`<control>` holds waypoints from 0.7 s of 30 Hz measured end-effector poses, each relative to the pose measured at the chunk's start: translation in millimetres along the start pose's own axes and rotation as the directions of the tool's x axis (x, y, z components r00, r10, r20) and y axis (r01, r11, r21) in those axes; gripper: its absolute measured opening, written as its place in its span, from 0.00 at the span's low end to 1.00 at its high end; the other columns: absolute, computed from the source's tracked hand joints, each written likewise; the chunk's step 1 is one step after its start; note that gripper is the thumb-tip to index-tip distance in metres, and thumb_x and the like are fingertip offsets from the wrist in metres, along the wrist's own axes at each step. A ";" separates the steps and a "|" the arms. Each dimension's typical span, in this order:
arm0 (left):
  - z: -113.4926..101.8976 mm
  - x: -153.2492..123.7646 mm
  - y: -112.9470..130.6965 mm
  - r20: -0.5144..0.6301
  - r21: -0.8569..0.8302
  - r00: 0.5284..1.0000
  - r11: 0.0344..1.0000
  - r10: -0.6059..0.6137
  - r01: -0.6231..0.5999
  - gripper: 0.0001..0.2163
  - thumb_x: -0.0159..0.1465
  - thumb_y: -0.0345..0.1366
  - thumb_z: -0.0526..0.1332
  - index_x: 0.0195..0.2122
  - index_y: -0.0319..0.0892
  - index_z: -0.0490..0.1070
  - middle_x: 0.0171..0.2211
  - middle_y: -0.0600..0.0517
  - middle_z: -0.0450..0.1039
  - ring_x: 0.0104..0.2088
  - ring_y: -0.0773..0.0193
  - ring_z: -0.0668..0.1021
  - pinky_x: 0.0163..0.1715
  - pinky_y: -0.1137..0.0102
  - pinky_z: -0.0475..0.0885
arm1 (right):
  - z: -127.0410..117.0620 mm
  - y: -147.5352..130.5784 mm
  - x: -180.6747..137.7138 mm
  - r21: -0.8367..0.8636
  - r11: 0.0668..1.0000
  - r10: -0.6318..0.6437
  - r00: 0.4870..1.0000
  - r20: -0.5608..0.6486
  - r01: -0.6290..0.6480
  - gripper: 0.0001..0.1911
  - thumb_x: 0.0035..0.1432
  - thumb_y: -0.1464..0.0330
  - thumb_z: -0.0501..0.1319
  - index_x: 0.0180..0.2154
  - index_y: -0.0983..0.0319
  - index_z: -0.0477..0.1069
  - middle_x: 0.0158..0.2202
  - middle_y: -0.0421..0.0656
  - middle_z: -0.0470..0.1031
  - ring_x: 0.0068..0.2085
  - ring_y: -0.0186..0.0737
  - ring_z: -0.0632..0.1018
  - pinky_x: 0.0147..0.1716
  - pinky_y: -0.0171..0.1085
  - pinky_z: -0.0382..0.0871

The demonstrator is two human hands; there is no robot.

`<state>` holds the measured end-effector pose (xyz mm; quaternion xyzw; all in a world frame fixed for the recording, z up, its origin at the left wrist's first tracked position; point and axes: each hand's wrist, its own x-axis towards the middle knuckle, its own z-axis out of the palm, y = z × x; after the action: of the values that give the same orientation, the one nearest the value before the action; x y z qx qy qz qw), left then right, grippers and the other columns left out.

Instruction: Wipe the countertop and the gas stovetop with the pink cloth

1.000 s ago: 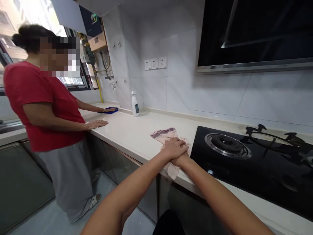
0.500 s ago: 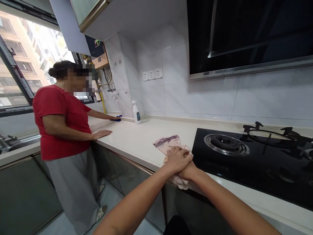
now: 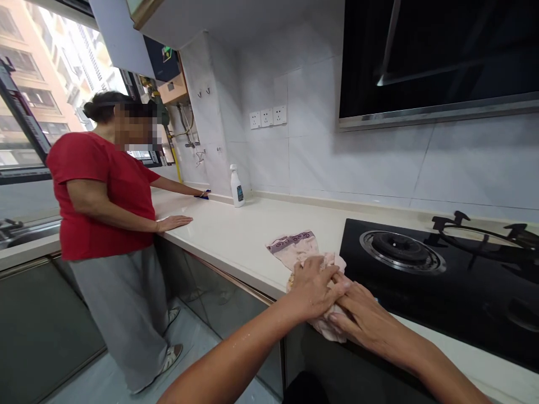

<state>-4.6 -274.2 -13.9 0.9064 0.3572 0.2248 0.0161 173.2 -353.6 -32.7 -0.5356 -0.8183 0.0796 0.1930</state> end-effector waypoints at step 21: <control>21.3 92.7 -90.8 0.145 0.179 0.978 0.976 -0.150 0.123 0.28 0.70 0.65 0.49 0.66 0.63 0.67 0.68 0.51 0.66 0.68 0.41 0.64 0.64 0.38 0.59 | 30.7 156.9 -138.8 -0.523 0.850 -0.114 0.947 -0.301 -0.064 0.24 0.63 0.53 0.58 0.60 0.40 0.74 0.68 0.37 0.68 0.71 0.69 0.63 0.61 0.75 0.63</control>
<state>5.9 -143.1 -13.6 0.8926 0.4343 0.1198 -0.0172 342.5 -412.3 -145.6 -0.5628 -0.7729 -0.2383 0.1702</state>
